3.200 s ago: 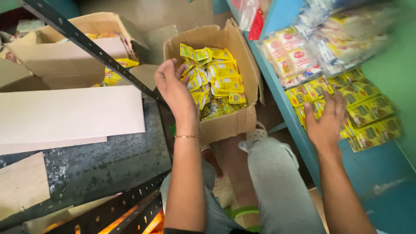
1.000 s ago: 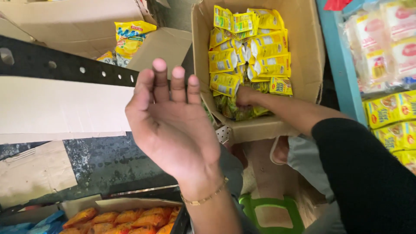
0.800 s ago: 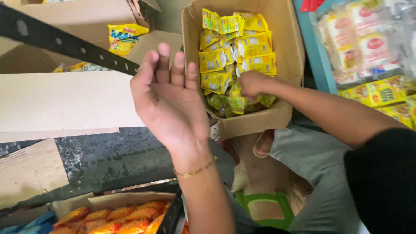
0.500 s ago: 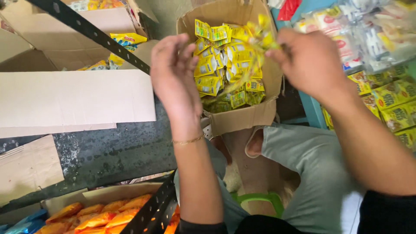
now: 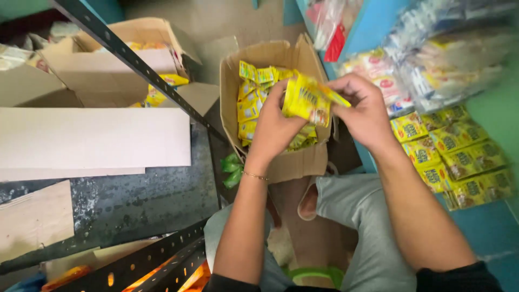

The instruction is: Organizing and restocking seasoning packets on a grocery store shelf.

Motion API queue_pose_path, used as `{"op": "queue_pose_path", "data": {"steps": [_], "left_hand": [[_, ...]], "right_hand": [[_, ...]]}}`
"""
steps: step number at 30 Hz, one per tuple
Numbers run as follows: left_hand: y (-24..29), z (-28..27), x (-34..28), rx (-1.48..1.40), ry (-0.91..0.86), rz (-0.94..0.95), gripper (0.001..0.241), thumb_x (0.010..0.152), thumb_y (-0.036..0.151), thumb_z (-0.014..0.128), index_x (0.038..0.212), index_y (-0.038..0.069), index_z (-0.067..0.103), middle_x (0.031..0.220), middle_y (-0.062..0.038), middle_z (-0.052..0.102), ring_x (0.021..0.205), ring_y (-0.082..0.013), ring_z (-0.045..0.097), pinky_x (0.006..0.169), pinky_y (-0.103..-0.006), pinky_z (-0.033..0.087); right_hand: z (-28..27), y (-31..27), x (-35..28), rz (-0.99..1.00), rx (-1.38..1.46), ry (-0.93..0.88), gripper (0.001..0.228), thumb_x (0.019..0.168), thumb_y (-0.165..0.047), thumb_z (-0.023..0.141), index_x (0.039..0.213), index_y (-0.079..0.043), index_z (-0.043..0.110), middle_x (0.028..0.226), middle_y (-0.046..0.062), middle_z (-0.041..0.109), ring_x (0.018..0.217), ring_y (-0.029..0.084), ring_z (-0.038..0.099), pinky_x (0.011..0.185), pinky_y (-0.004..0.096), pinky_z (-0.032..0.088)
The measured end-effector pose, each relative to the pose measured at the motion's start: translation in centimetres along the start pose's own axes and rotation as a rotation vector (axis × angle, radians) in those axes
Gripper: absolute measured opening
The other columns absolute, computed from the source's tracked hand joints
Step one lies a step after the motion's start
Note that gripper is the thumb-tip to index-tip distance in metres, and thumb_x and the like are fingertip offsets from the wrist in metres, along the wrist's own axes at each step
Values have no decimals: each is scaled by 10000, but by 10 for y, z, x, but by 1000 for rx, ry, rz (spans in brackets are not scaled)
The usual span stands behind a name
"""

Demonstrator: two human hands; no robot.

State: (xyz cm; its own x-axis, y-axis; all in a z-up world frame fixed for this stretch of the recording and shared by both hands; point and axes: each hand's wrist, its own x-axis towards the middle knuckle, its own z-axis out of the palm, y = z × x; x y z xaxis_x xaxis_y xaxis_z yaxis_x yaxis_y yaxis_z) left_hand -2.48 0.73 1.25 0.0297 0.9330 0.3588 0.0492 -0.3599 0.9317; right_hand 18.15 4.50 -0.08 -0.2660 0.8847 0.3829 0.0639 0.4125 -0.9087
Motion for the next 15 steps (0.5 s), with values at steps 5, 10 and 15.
{"op": "queue_pose_path", "data": {"steps": [5, 10, 15], "left_hand": [[-4, 11, -3, 3, 74, 8, 524, 820, 17, 754, 1312, 26, 573, 1211, -109, 701, 1138, -163, 674, 998, -319, 536], [-4, 12, -1, 27, 102, 1, 395, 828, 11, 714, 1216, 32, 646, 1117, -95, 748, 1076, -159, 701, 952, -311, 549], [-20, 2, 1, 22, 86, -221, 184, 912, 80, 705, 1079, 14, 662, 967, -98, 759, 832, -118, 689, 733, -297, 550]], "right_hand": [[9, -35, 1, 65, -49, -241, 498, 776, 46, 707, 1262, -11, 612, 1147, 25, 684, 1089, 116, 635, 942, 291, 539], [8, -11, 1, 50, -81, -271, 495, 799, 17, 753, 1278, 4, 629, 1152, 39, 705, 1090, 137, 628, 967, 295, 519], [11, -7, 8, 177, 323, -103, 389, 938, -43, 677, 1324, -10, 644, 1228, 90, 711, 1108, 147, 665, 983, 315, 525]]}}
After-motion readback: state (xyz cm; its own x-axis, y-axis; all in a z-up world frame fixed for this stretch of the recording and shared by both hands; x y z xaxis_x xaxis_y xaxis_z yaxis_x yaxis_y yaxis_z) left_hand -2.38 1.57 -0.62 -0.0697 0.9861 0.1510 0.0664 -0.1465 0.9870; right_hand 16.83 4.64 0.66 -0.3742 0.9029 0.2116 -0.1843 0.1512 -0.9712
